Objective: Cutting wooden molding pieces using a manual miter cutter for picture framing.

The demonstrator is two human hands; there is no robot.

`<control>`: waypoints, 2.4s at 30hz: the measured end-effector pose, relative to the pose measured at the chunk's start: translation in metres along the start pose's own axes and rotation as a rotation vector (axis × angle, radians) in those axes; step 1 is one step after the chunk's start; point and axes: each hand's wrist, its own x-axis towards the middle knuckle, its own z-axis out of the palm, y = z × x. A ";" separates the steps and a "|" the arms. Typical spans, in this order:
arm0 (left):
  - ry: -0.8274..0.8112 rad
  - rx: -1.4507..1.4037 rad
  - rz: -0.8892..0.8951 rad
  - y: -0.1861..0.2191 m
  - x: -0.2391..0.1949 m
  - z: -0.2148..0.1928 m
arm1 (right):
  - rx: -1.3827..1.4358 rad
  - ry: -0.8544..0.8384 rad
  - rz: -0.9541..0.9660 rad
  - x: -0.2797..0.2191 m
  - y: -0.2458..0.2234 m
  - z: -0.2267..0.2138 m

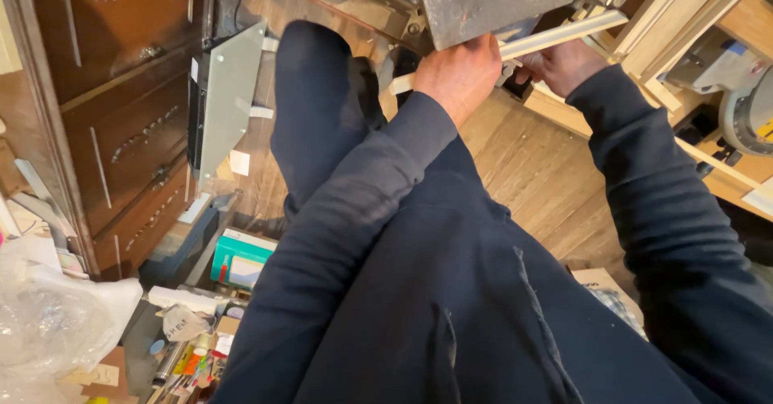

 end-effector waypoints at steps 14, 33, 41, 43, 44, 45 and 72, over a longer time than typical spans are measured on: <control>-0.053 -0.003 -0.049 0.000 -0.003 0.000 | -0.065 0.011 -0.009 0.000 0.010 0.003; 0.223 0.085 0.102 0.006 0.001 -0.026 | -0.136 0.216 -0.131 -0.049 -0.029 0.006; 0.166 0.032 0.179 0.011 -0.049 -0.060 | -0.228 0.341 -0.104 -0.123 -0.046 0.036; 0.157 0.035 0.193 -0.001 -0.072 -0.073 | -0.182 0.328 -0.102 -0.135 -0.043 0.047; 0.134 0.005 0.129 -0.013 -0.081 -0.080 | -0.272 0.296 -0.088 -0.138 -0.036 0.052; 0.116 -0.022 0.064 -0.026 -0.087 -0.087 | -0.365 0.266 -0.076 -0.137 -0.030 0.053; -0.069 -0.220 -0.028 -0.229 -0.134 -0.184 | -0.123 0.245 0.039 -0.008 -0.259 0.149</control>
